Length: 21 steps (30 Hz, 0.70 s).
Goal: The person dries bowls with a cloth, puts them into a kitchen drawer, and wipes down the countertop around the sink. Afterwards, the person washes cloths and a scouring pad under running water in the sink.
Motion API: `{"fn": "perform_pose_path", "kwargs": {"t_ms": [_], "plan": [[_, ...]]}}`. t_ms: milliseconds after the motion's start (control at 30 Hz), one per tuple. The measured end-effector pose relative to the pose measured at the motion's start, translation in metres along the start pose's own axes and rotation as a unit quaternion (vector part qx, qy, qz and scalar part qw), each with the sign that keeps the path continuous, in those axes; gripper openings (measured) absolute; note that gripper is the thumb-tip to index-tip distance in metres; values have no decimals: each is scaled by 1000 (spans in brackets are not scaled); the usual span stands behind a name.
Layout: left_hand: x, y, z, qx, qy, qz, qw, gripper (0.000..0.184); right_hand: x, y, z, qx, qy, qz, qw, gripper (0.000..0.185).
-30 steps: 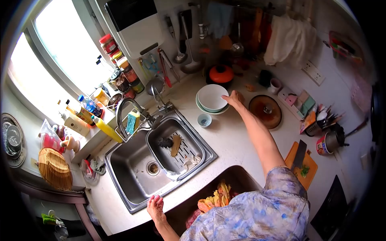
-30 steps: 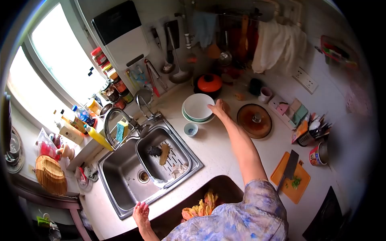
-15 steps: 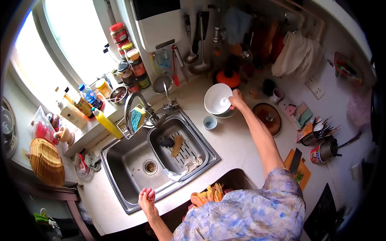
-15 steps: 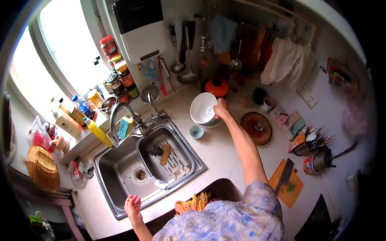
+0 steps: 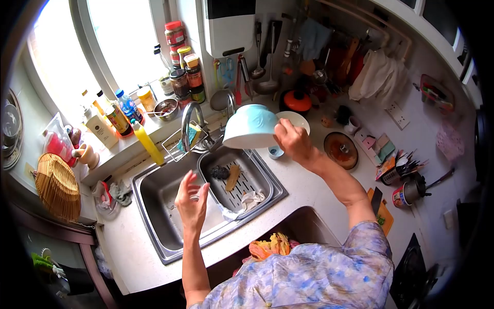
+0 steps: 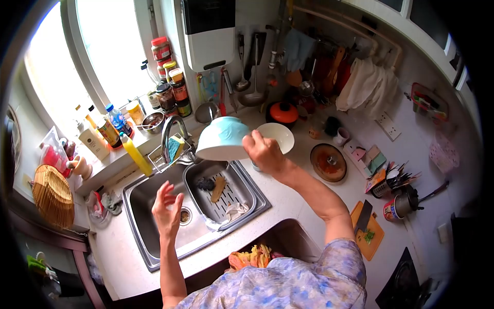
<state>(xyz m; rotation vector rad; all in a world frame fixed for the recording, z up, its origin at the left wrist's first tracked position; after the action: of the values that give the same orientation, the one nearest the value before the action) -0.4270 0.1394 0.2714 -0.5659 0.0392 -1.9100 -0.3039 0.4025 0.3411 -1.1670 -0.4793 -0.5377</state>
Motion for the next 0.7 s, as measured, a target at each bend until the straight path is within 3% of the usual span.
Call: {"fn": "perform_pose_path", "kwargs": {"t_ms": [33, 133, 233, 267, 300, 367, 433, 500, 567, 600, 633, 667, 700], "plan": [[-2, -7, 9, -1, 1, 1, 1000, 57, 6, -4, -7, 1, 1, 0, 1000, 14], [-11, -18, 45, -70, -52, -52, 995, 89, 17, -8, -23, 96, -39, 35, 994, 15], [-26, -21, 66, -74, -40, -100, 991, 82, 32, -11, -29, 147, -96, 61, 983, 18], [-31, -21, 73, -102, -51, -79, 990, 73, 34, -11, -30, 159, -99, 57, 981, 18], [-37, -21, 81, -181, -70, -42, 980, 65, 36, -11, -31, 214, -19, 76, 974, 19], [-54, -16, 79, -192, -53, 6, 980, 53, 31, -1, -24, 195, -13, 71, 978, 22], [-65, -10, 79, -149, -45, 18, 988, 46, 36, 4, -1, 126, -158, 22, 979, 26], [-71, -8, 70, -146, -88, 75, 983, 41, 50, 18, 50, 26, -183, 68, 980, 32], [-74, -3, 67, -117, -57, 95, 987, 41, 65, 51, 128, -152, -170, 139, 964, 33], [-73, -2, 68, -111, -49, 109, 987, 40, 84, 66, 167, -340, -120, 91, 928, 28], [-74, 1, 64, -101, -40, 122, 987, 39, 87, 98, 216, -423, -74, 157, 889, 26], [-73, 3, 63, -91, -42, 136, 986, 37, 107, 116, 251, -432, 30, 211, 876, 28], [-73, 4, 66, -99, -31, 145, 984, 36, 115, 150, 292, -457, 220, 228, 831, 32]]}}
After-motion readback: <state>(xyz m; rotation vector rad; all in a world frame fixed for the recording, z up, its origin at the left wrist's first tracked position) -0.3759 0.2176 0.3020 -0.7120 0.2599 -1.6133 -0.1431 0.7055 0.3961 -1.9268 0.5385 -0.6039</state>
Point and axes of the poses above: each hand's wrist, its own y-axis away from the middle knuckle, its own x-axis out of the back of the hand, z = x × y, the point moved 3 cm from there along -y, towards the middle knuckle, and after that the axes turned 8 degrees about x, right-handed, at the moved point
